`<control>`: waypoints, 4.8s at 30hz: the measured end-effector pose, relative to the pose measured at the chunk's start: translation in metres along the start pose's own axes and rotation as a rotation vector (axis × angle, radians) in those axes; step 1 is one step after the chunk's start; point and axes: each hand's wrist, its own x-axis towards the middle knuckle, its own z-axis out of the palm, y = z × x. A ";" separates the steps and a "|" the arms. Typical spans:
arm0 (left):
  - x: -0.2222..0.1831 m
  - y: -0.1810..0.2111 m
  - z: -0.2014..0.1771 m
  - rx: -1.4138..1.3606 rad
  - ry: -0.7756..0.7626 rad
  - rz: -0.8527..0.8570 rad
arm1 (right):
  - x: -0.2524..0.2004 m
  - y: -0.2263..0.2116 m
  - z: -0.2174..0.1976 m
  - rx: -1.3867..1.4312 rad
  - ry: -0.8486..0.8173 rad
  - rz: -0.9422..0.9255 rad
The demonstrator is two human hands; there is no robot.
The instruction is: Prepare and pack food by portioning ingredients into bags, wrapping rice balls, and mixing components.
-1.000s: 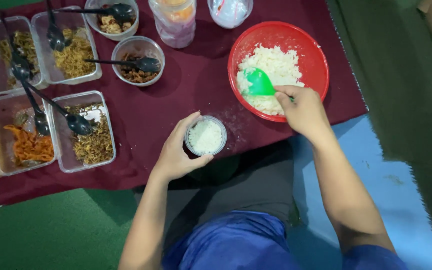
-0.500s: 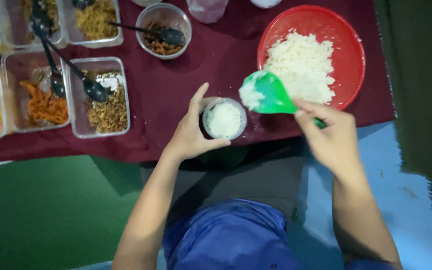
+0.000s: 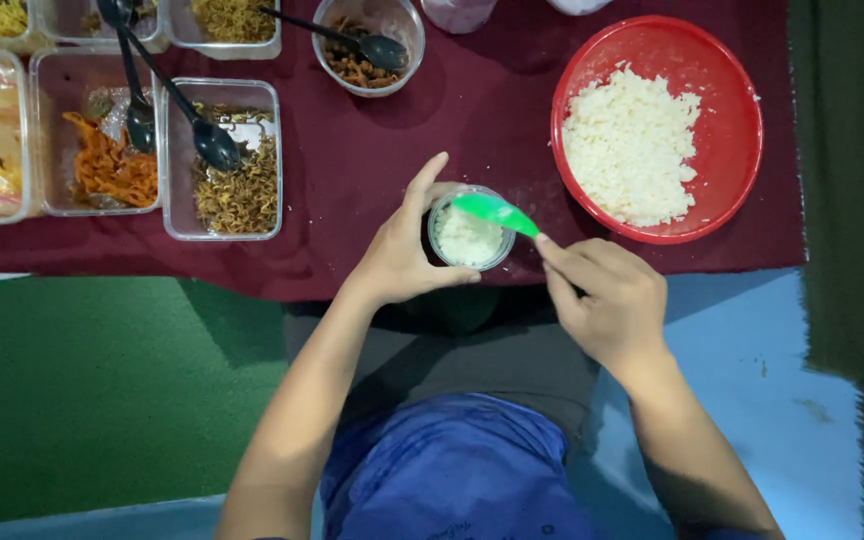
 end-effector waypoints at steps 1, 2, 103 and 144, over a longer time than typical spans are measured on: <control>0.001 0.000 0.000 0.003 -0.003 -0.001 | -0.002 0.003 -0.002 -0.012 0.015 0.031; 0.000 -0.001 0.000 0.004 -0.007 -0.006 | -0.006 0.004 -0.004 -0.023 0.026 0.065; -0.001 0.009 0.000 0.149 -0.053 0.111 | 0.009 -0.011 -0.016 -0.097 -0.392 0.352; 0.001 -0.001 0.002 -0.030 -0.015 0.106 | 0.017 -0.013 0.013 -0.245 -0.338 0.240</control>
